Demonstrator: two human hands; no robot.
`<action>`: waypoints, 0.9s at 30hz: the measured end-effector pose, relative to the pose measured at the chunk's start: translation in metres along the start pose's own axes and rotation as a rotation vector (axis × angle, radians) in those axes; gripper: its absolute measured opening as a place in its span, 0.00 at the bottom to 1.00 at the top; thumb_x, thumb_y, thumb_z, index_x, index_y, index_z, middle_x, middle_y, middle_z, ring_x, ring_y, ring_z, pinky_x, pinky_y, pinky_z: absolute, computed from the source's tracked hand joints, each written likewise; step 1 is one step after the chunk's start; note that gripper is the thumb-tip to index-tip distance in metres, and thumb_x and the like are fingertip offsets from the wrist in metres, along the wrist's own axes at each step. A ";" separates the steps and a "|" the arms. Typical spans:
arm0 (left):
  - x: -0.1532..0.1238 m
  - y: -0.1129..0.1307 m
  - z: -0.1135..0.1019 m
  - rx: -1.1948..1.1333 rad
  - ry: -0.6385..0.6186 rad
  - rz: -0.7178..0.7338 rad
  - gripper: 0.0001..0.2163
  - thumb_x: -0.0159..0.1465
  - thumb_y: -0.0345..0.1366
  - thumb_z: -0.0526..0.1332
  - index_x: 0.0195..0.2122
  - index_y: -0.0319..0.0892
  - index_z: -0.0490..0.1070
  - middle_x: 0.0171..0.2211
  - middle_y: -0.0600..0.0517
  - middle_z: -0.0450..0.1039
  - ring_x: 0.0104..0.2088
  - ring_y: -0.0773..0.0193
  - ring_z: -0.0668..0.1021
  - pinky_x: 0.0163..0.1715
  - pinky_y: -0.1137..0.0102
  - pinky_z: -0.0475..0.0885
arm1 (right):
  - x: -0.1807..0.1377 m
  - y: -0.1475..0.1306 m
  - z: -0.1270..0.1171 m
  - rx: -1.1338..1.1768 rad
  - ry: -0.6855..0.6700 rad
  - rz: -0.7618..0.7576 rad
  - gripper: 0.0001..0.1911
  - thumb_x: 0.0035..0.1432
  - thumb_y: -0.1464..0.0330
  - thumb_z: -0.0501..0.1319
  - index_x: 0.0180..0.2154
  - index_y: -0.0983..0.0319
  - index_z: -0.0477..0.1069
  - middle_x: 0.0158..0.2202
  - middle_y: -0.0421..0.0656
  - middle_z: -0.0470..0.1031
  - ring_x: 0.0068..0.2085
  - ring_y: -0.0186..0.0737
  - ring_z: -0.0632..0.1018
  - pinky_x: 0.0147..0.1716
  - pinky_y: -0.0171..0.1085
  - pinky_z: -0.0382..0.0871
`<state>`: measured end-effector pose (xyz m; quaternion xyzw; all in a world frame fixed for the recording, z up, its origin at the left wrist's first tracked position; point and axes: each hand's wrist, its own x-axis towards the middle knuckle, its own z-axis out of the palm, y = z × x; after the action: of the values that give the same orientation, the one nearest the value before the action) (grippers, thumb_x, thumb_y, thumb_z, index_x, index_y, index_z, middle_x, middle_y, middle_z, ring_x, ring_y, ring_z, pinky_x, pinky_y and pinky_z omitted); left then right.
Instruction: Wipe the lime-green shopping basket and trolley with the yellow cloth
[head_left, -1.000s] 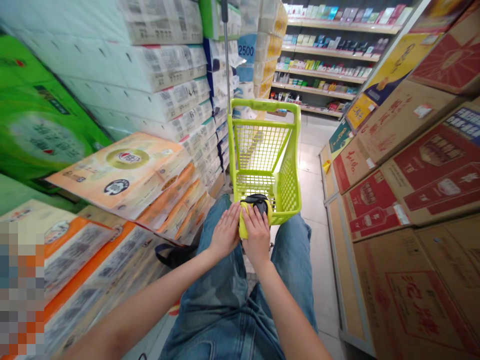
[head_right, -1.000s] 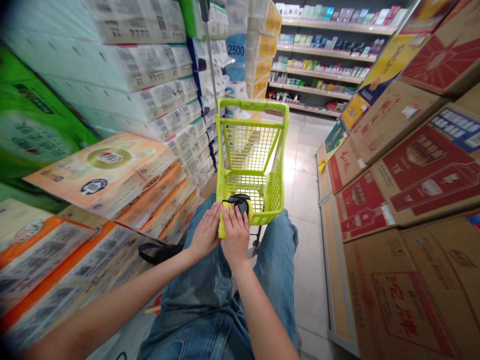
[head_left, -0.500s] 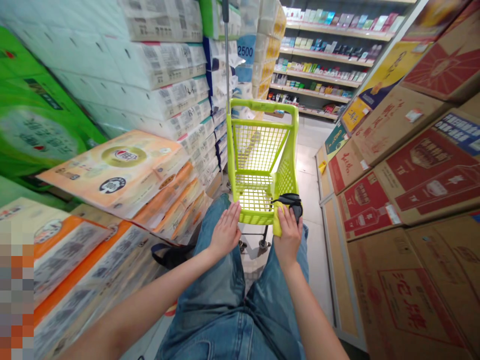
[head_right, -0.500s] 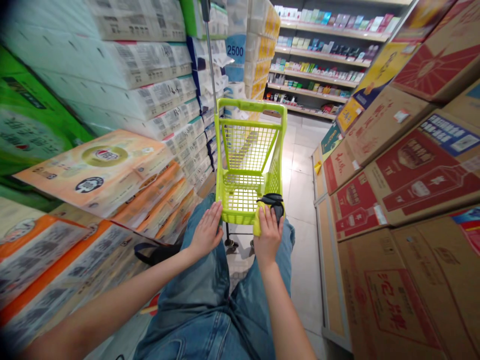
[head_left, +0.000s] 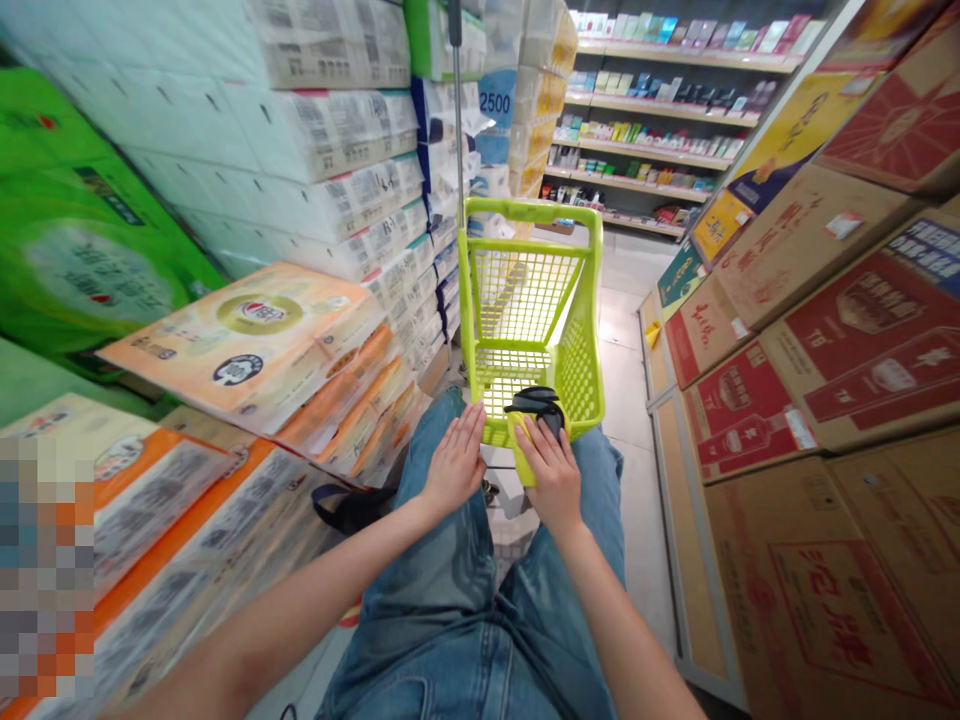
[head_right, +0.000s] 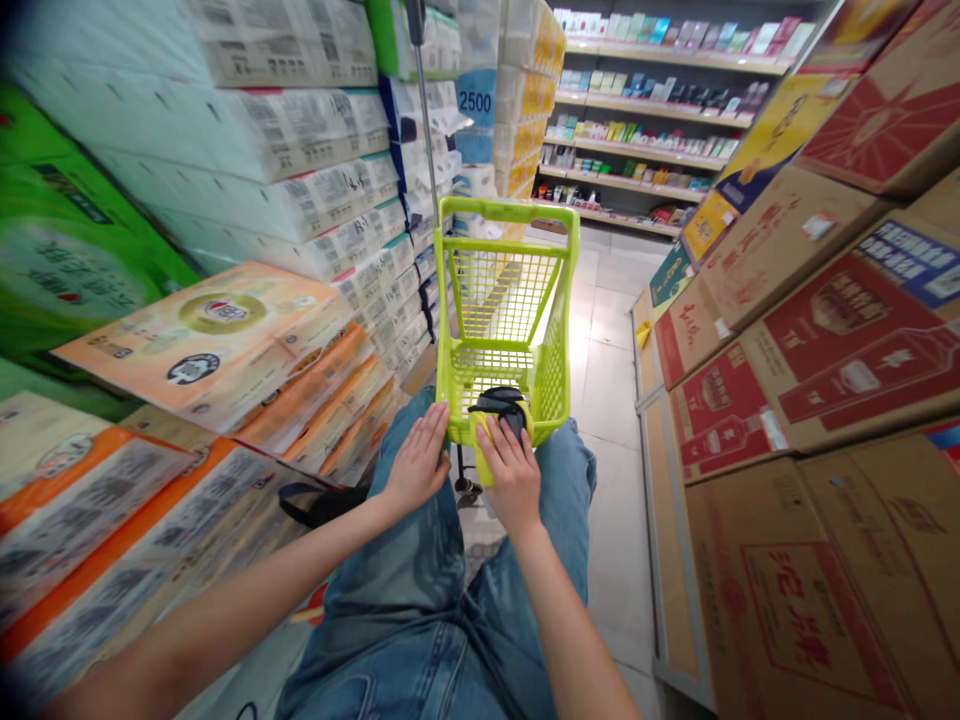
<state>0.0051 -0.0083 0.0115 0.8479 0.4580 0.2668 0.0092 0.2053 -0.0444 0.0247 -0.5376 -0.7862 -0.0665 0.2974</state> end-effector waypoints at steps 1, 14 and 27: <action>0.000 0.001 0.000 0.001 0.001 -0.001 0.39 0.61 0.24 0.52 0.71 0.37 0.34 0.71 0.42 0.44 0.71 0.55 0.48 0.68 0.54 0.53 | -0.005 0.013 -0.006 -0.017 0.018 0.015 0.36 0.56 0.80 0.53 0.65 0.57 0.59 0.65 0.43 0.64 0.67 0.42 0.62 0.68 0.48 0.50; 0.000 0.004 0.003 0.007 0.014 -0.014 0.40 0.61 0.24 0.52 0.71 0.36 0.32 0.71 0.41 0.43 0.71 0.54 0.47 0.68 0.54 0.53 | -0.002 -0.004 0.007 -0.004 0.168 0.244 0.35 0.55 0.80 0.51 0.64 0.59 0.60 0.65 0.46 0.64 0.68 0.44 0.61 0.67 0.52 0.49; 0.001 0.002 0.002 -0.011 0.009 -0.004 0.40 0.61 0.24 0.52 0.71 0.37 0.33 0.71 0.41 0.44 0.71 0.54 0.48 0.68 0.53 0.54 | -0.006 0.006 -0.004 0.003 0.014 0.034 0.37 0.54 0.81 0.52 0.65 0.56 0.59 0.65 0.43 0.64 0.67 0.42 0.62 0.68 0.50 0.47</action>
<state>0.0080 -0.0086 0.0106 0.8458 0.4581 0.2730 0.0123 0.2138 -0.0482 0.0237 -0.5501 -0.7748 -0.0639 0.3051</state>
